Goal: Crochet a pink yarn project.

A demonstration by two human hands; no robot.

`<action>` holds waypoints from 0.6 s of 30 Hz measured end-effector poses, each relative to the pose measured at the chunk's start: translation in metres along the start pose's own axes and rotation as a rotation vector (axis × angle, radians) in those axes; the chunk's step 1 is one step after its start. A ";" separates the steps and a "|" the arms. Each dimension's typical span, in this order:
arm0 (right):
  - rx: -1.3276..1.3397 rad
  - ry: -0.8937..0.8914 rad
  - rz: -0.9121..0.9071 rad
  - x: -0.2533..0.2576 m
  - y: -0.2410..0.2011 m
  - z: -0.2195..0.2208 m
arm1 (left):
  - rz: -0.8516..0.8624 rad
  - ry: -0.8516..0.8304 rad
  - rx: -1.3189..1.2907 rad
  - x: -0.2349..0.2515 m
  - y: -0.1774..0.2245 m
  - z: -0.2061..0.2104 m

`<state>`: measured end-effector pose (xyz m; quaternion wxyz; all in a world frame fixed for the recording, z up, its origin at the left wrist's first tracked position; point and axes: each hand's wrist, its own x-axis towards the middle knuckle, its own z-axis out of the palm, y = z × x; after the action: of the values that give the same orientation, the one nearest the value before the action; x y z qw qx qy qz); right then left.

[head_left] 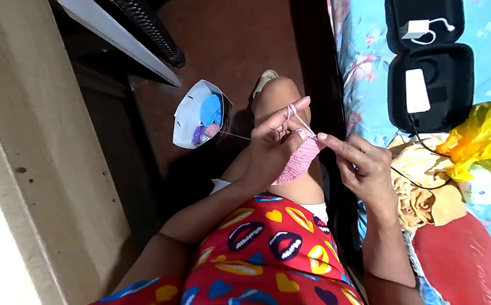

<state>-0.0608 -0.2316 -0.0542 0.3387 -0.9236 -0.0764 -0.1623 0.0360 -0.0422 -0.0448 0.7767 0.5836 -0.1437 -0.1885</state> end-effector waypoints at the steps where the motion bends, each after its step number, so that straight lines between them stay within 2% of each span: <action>1: -0.028 0.003 -0.006 0.000 -0.001 0.001 | 0.024 0.000 0.022 0.000 0.000 0.000; 7: -0.101 0.054 -0.010 -0.002 -0.007 0.008 | 0.075 -0.004 0.084 0.000 -0.002 0.000; 12: -0.041 0.080 -0.005 -0.004 -0.006 0.015 | -0.050 -0.017 -0.004 0.001 -0.002 -0.002; 15: 0.165 0.091 0.062 -0.005 -0.004 0.017 | -0.173 -0.022 -0.095 0.002 0.001 -0.002; 16: 0.253 0.089 0.099 -0.006 -0.005 0.017 | -0.163 -0.026 -0.096 0.002 0.000 -0.002; 18: 0.399 0.071 0.196 -0.006 -0.010 0.016 | 0.005 -0.048 0.046 -0.005 -0.004 0.000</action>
<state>-0.0646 -0.2134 -0.0615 0.5314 -0.8350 -0.0048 -0.1429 0.0311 -0.0405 -0.0484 0.7598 0.5962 -0.1683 -0.1973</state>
